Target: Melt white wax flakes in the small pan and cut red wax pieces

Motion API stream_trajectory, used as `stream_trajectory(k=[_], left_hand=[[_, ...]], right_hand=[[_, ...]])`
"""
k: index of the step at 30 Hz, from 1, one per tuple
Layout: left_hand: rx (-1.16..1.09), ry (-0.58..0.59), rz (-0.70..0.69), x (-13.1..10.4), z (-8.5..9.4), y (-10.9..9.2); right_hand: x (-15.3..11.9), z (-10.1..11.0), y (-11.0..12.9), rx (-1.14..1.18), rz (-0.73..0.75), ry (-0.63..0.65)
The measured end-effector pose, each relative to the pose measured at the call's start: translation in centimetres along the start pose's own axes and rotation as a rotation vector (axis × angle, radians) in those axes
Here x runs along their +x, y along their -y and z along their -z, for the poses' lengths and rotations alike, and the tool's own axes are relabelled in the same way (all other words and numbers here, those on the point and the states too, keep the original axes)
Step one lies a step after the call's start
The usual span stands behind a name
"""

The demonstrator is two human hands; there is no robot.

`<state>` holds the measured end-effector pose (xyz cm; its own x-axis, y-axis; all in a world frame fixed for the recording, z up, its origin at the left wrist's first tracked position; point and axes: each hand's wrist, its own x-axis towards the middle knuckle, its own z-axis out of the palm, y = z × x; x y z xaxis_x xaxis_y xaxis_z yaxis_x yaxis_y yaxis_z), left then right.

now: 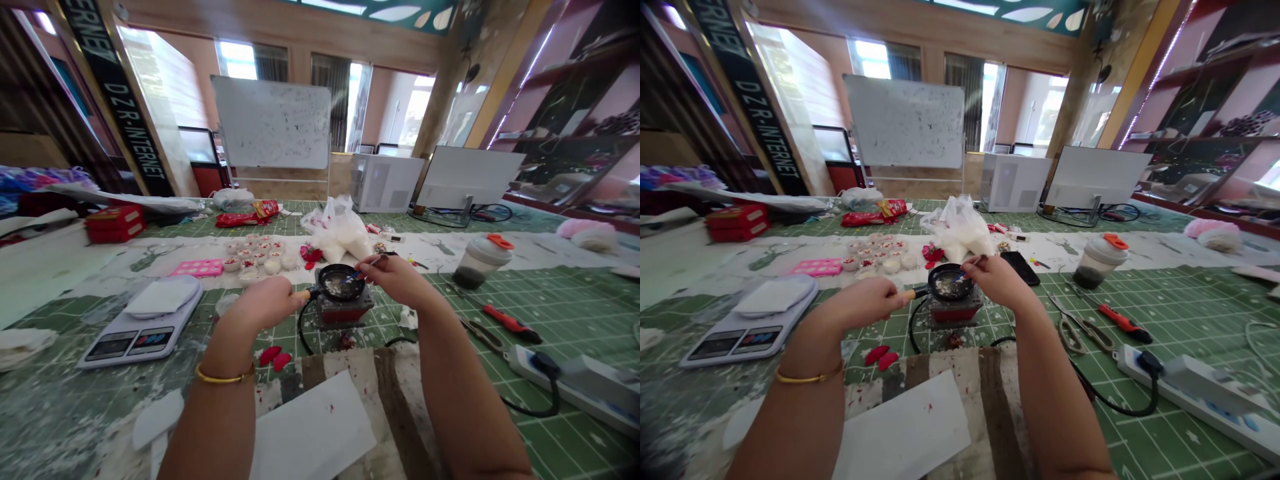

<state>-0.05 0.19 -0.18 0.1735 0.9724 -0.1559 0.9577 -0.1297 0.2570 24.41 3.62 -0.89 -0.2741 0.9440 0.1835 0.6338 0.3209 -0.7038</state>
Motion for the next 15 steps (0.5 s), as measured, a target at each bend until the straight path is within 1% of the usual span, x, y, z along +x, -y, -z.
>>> stream_trajectory(k=[2, 3, 5, 7, 9, 12, 15], left_hand=[[0.001, -0.001, -0.002, 0.0, 0.0, 0.0], [0.001, -0.002, -0.002, 0.0, 0.0, 0.0], [0.0, -0.005, -0.001, -0.1, 0.0, 0.0], [0.0, -0.005, 0.002, -0.1, 0.0, -0.1], [0.001, -0.002, 0.006, -0.2, 0.0, -0.1], [0.005, -0.001, 0.005, -0.3, 0.1, -0.2], [0.007, -0.003, 0.006, -0.3, 0.1, -0.2]], right_hand=[[0.0, 0.0, 0.2, -0.068, -0.028, -0.074], [-0.1, 0.1, 0.3, -0.081, -0.035, -0.086], [-0.4, -0.1, 0.6, -0.054, -0.011, -0.052], [-0.5, -0.5, 0.9, -0.018, 0.047, 0.015], [-0.4, -1.1, 1.1, -0.038, 0.07, 0.024], [0.1, -1.2, 0.7, -0.151, 0.009, -0.098], [0.5, -0.3, 0.0, -0.2, -0.044, -0.204]])
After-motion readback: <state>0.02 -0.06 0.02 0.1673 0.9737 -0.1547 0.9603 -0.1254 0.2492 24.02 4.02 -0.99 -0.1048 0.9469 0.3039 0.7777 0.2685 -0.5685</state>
